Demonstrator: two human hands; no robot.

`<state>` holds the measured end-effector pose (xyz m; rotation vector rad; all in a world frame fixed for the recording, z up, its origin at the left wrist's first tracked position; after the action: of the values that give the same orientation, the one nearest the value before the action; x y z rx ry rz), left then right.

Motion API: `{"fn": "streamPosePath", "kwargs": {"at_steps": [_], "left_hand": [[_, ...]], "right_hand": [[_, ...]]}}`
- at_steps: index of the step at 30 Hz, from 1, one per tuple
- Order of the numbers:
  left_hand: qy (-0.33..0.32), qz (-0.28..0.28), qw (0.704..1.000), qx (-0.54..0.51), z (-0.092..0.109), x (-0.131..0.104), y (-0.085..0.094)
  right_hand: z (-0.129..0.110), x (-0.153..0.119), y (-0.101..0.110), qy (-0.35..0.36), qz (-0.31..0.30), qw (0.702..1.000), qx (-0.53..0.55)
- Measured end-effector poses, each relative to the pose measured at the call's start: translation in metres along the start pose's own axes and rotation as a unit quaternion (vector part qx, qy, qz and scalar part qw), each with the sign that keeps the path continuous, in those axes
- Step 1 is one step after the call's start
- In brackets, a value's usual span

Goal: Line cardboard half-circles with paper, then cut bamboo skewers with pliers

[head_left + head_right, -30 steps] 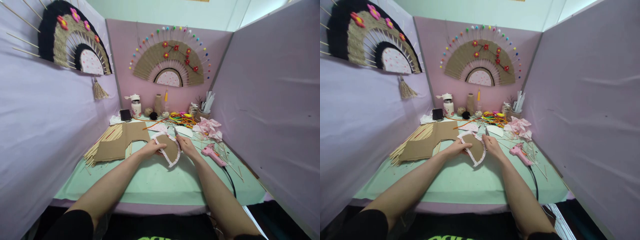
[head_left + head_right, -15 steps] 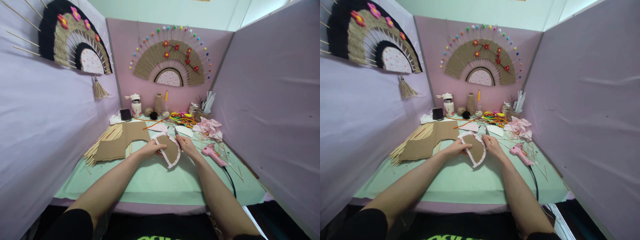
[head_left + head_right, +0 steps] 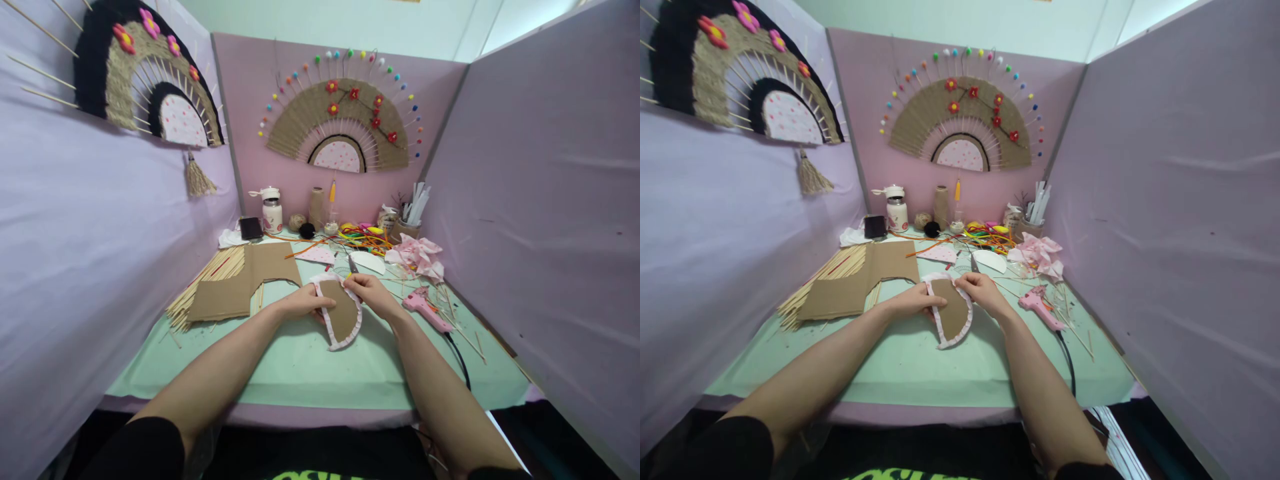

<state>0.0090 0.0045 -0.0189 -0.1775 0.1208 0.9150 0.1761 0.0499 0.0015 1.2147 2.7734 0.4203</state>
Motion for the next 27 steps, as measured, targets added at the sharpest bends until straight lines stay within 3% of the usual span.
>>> {"fn": "streamPosePath", "kwargs": {"at_steps": [7,11,17,21,27], "left_hand": [[-0.002,0.002,1.000,-0.011,0.000,0.000,0.000],[-0.004,0.019,1.000,-0.009,0.002,0.000,0.001],[-0.006,0.031,0.999,-0.007,0.008,-0.003,0.003],[-0.011,0.033,0.999,0.001,0.006,-0.003,0.007],[-0.040,0.086,0.995,-0.037,0.011,-0.003,0.012]], "right_hand": [[-0.003,0.002,-0.001,0.062,0.018,0.993,-0.102],[-0.002,0.003,0.001,0.061,0.022,0.990,-0.122],[0.001,0.004,0.001,0.053,0.020,0.991,-0.125],[0.002,0.004,0.001,0.062,0.050,0.989,-0.124],[0.007,0.003,0.003,0.014,0.064,0.996,-0.054]]}}
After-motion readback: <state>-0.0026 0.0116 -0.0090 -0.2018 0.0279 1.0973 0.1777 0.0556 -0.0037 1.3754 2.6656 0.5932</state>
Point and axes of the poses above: each hand's wrist, its own x-axis towards the middle knuckle, its own y-axis out of the back of the hand, z = x × y, the point moved 3 cm from there along x, towards the middle knuckle, and after that the axes turned 13 degrees about -z, right-handed, at the moved point
